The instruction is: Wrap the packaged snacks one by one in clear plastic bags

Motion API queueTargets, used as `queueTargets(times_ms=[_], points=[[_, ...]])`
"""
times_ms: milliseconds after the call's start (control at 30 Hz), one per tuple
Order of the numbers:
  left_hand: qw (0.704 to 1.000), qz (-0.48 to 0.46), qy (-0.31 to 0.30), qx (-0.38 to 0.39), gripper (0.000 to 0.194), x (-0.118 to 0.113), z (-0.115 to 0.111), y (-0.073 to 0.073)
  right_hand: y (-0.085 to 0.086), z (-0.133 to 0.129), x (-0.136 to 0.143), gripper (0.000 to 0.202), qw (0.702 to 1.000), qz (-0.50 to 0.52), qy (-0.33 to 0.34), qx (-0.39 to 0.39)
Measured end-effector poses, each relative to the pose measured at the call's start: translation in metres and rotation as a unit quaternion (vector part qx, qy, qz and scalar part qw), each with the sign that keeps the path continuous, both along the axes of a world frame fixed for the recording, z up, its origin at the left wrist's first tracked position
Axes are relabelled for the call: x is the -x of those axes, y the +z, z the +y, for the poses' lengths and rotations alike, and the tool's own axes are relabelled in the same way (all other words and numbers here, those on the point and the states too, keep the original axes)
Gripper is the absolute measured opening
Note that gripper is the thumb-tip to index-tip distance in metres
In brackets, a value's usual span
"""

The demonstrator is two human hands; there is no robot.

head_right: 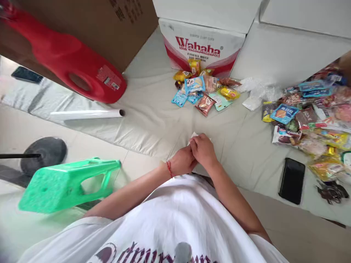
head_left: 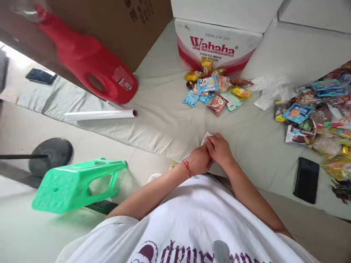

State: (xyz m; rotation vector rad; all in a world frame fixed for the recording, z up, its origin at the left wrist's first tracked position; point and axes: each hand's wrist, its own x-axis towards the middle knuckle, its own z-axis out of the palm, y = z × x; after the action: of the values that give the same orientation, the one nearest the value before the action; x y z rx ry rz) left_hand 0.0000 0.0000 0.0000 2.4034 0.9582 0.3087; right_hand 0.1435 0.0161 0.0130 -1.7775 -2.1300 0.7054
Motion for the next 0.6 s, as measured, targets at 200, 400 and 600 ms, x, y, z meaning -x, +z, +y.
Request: queueTargets(times_ms=[200,400,600], points=[[0.971,-0.200,0.124,0.051,0.037,0.049,-0.012,0.005,-0.008,-0.027,0.013,0.040,0.996,-0.048,0.027,-0.069],[0.968,-0.241,0.061,-0.016,0.034,0.032,0.001,-0.001,-0.018,-0.054,0.021,0.052,0.993,0.006,0.056,-0.104],[0.986,-0.156,0.058,0.009,0.047,0.028,0.015,-0.023,-0.006,-0.074,-0.030,0.037,0.971,0.199,0.114,-0.067]])
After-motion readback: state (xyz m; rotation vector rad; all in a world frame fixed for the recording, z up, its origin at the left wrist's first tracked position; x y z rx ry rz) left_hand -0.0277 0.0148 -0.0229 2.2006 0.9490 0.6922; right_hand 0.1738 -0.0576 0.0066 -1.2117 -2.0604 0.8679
